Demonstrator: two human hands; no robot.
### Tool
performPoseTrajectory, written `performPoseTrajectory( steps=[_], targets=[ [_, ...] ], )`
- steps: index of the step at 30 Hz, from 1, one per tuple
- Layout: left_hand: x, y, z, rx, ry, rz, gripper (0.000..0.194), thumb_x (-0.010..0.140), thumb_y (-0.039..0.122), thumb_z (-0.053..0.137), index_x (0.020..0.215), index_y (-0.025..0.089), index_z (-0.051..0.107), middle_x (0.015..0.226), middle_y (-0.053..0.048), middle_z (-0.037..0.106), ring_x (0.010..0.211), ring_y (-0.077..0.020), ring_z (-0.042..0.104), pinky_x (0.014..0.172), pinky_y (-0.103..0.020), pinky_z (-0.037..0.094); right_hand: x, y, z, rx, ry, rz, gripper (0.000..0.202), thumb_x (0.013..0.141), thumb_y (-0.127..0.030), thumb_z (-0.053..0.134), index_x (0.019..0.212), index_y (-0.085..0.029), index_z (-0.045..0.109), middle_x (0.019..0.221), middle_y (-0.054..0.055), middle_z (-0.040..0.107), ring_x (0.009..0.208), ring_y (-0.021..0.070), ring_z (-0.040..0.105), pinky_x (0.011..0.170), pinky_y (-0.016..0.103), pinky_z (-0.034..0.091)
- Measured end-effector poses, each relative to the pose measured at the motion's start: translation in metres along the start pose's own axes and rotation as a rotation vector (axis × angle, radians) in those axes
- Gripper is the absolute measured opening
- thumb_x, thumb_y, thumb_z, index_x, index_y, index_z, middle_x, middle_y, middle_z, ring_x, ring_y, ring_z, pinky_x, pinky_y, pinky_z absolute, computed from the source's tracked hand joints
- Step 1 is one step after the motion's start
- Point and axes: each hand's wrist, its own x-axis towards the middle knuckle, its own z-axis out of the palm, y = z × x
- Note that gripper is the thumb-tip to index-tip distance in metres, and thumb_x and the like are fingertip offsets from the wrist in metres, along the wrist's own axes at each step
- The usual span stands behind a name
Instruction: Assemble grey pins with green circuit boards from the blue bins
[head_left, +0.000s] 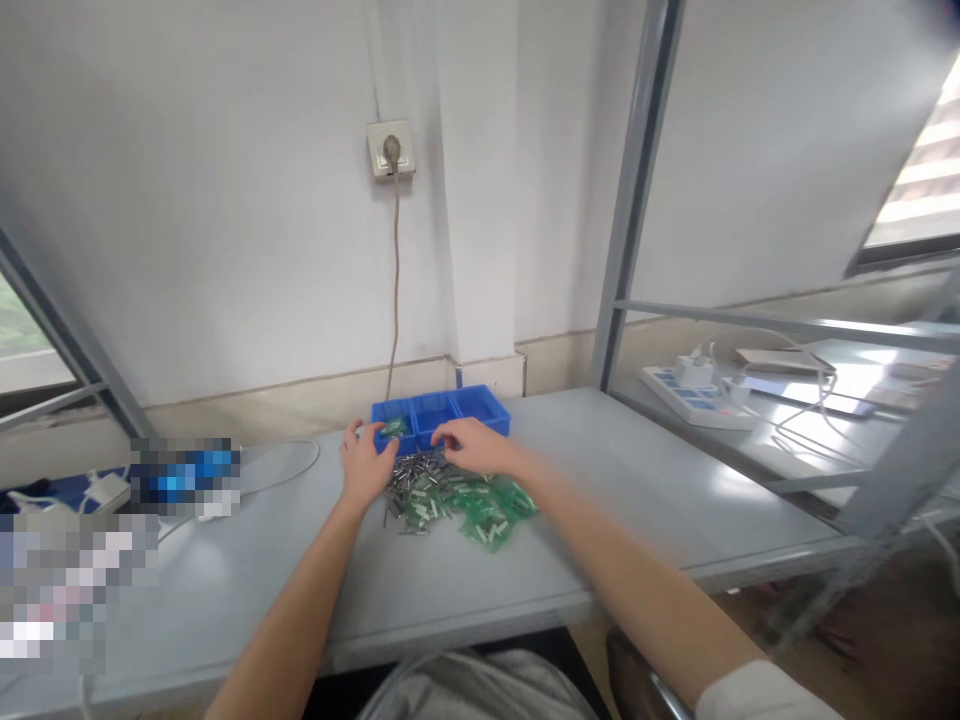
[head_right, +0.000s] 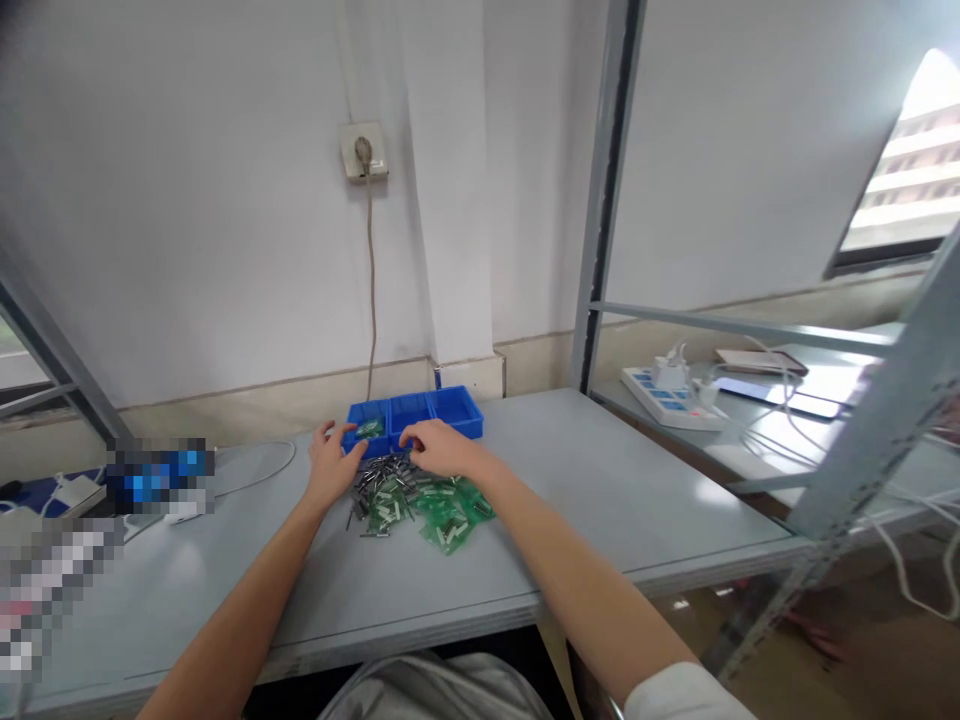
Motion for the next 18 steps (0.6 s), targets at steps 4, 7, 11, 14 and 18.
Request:
performPoseTrajectory(
  steps=[4, 7, 11, 14, 18],
  targets=[
    [0.001, 0.005, -0.003, -0.137, 0.006, 0.12, 0.034, 0.085, 0.042, 0.058, 0.112, 0.023, 0.066, 0.133, -0.012, 0.048, 0.128, -0.0286, 0.041, 0.112, -0.047, 0.025, 0.003, -0.005, -0.003, 0.102, 0.232, -0.034, 0.031, 0.079, -0.012, 0.053, 0.104, -0.017, 0.07, 0.086, 0.005, 0.068, 0.076, 0.0161, 0.058, 0.074, 0.029, 0.044],
    [-0.001, 0.008, -0.004, -0.277, -0.065, 0.224, 0.033, 0.087, 0.042, 0.055, 0.111, 0.022, 0.065, 0.122, -0.01, 0.059, 0.12, -0.0254, 0.049, 0.108, -0.042, 0.031, 0.008, -0.007, 0.0, 0.326, 0.379, -0.014, 0.027, 0.083, -0.021, 0.054, 0.106, -0.017, 0.068, 0.087, 0.005, 0.066, 0.074, 0.0155, 0.057, 0.073, 0.03, 0.046],
    [-0.003, 0.011, -0.004, -0.458, -0.217, 0.203, 0.039, 0.084, 0.044, 0.06, 0.113, 0.018, 0.064, 0.112, -0.009, 0.065, 0.103, -0.023, 0.057, 0.09, -0.034, 0.043, 0.012, -0.009, 0.007, 0.594, 0.416, 0.017, 0.029, 0.081, -0.03, 0.059, 0.106, -0.017, 0.066, 0.087, 0.004, 0.063, 0.066, 0.0133, 0.055, 0.065, 0.029, 0.047],
    [-0.004, 0.014, -0.006, -0.519, -0.324, 0.187, 0.032, 0.082, 0.045, 0.061, 0.095, 0.016, 0.067, 0.09, -0.004, 0.066, 0.083, -0.0177, 0.057, 0.074, -0.028, 0.042, 0.013, -0.012, 0.012, 0.649, 0.391, 0.001, 0.028, 0.08, -0.032, 0.061, 0.104, -0.017, 0.067, 0.087, 0.004, 0.062, 0.067, 0.0133, 0.055, 0.066, 0.028, 0.047],
    [-0.004, 0.017, -0.008, -0.582, -0.371, 0.167, 0.032, 0.079, 0.044, 0.063, 0.067, 0.015, 0.057, 0.062, 0.004, 0.05, 0.062, -0.0112, 0.045, 0.061, -0.024, 0.034, 0.013, -0.013, 0.016, 0.727, 0.348, 0.028, 0.033, 0.078, -0.032, 0.065, 0.109, -0.018, 0.064, 0.087, 0.003, 0.062, 0.067, 0.0128, 0.056, 0.066, 0.028, 0.048]
  ],
)
